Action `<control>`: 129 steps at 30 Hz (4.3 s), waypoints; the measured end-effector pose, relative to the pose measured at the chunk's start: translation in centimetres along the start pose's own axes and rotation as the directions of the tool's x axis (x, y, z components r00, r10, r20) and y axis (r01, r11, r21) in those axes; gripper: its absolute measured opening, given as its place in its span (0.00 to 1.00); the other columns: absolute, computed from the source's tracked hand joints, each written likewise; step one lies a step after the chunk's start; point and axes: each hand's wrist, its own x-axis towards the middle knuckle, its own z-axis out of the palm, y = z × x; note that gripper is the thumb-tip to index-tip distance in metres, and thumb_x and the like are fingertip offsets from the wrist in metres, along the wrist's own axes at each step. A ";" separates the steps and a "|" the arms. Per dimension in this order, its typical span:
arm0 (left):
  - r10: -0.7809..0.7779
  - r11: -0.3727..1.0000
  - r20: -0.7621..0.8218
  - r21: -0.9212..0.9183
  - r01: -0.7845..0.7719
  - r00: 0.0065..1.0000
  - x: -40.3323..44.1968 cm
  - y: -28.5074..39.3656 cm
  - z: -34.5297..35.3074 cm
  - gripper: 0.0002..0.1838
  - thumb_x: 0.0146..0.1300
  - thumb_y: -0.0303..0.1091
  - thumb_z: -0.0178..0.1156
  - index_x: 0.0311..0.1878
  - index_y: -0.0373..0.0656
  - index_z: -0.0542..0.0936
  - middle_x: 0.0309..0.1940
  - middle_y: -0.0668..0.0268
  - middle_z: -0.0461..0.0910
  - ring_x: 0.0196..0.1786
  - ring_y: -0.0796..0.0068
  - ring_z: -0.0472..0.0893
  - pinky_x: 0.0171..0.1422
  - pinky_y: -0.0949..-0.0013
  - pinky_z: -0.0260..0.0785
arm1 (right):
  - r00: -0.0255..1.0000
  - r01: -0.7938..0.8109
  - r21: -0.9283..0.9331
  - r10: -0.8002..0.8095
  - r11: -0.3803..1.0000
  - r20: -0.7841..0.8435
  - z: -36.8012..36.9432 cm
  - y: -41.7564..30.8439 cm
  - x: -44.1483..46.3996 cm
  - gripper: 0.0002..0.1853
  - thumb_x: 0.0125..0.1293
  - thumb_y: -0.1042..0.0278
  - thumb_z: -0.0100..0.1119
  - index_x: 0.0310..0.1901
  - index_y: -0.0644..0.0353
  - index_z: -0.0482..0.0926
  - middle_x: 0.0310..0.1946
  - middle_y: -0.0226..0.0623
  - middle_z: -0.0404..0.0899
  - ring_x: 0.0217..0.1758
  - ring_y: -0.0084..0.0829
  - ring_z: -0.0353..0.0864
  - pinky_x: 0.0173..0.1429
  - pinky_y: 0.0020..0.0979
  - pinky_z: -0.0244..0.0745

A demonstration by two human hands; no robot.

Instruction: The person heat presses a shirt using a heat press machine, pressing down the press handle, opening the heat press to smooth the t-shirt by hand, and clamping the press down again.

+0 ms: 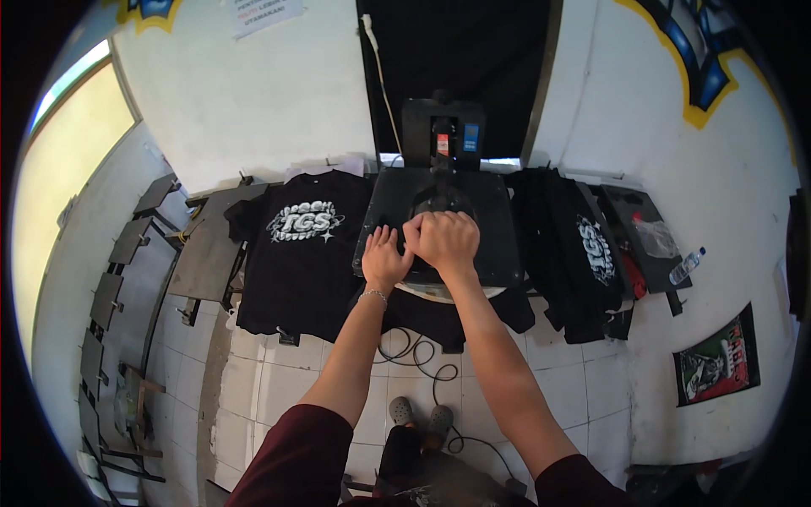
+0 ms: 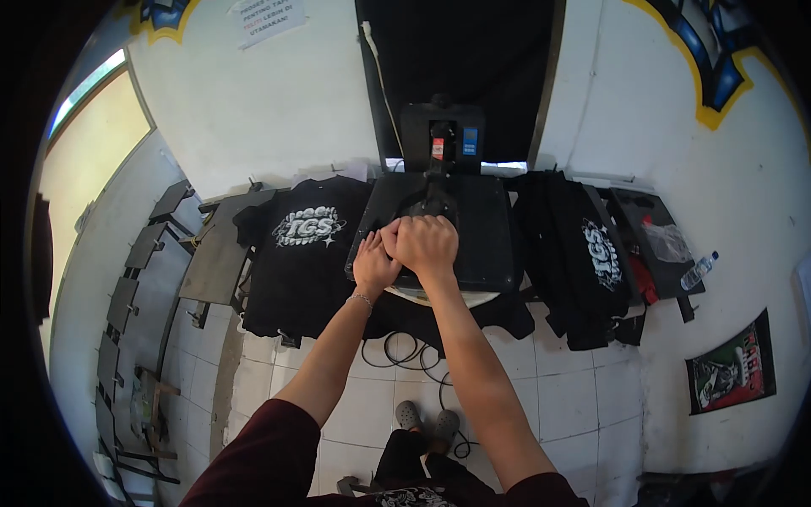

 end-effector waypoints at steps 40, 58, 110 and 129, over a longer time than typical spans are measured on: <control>-0.003 1.000 0.085 -0.025 0.005 0.996 0.4 -0.3 0.0 0.36 0.67 0.54 0.57 0.69 0.35 0.78 0.72 0.46 0.75 0.78 0.50 0.69 0.85 0.53 0.55 | 0.999 0.030 0.001 -0.030 1.000 -0.035 0.3 0.1 -0.2 0.14 0.53 0.62 0.62 0.12 0.53 0.80 0.11 0.33 0.79 0.16 0.32 0.80 0.29 0.33 0.74; 0.008 0.999 0.079 -0.034 -0.006 0.997 0.4 -0.6 0.3 0.36 0.67 0.53 0.57 0.69 0.33 0.78 0.72 0.46 0.75 0.78 0.50 0.69 0.85 0.52 0.56 | 0.998 0.040 0.011 -0.040 0.999 -0.039 0.4 0.3 -0.3 0.14 0.53 0.62 0.62 0.12 0.53 0.79 0.11 0.33 0.78 0.16 0.32 0.79 0.28 0.33 0.74; 0.031 0.999 0.100 -0.034 -0.028 0.995 0.6 -0.3 -0.4 0.35 0.69 0.56 0.58 0.69 0.37 0.79 0.70 0.46 0.77 0.77 0.49 0.71 0.84 0.53 0.57 | 1.000 0.011 -0.003 -0.011 1.000 -0.029 0.8 0.2 -0.2 0.14 0.54 0.61 0.61 0.12 0.51 0.81 0.11 0.33 0.79 0.16 0.32 0.81 0.28 0.32 0.75; -0.017 0.998 0.176 -0.049 0.026 0.984 0.7 0.0 -1.1 0.34 0.69 0.57 0.60 0.71 0.46 0.77 0.71 0.54 0.77 0.77 0.47 0.71 0.82 0.50 0.59 | 0.998 0.005 0.021 -0.004 1.000 -0.060 1.4 0.2 -0.6 0.15 0.49 0.58 0.62 0.10 0.54 0.78 0.10 0.38 0.77 0.15 0.35 0.77 0.29 0.34 0.71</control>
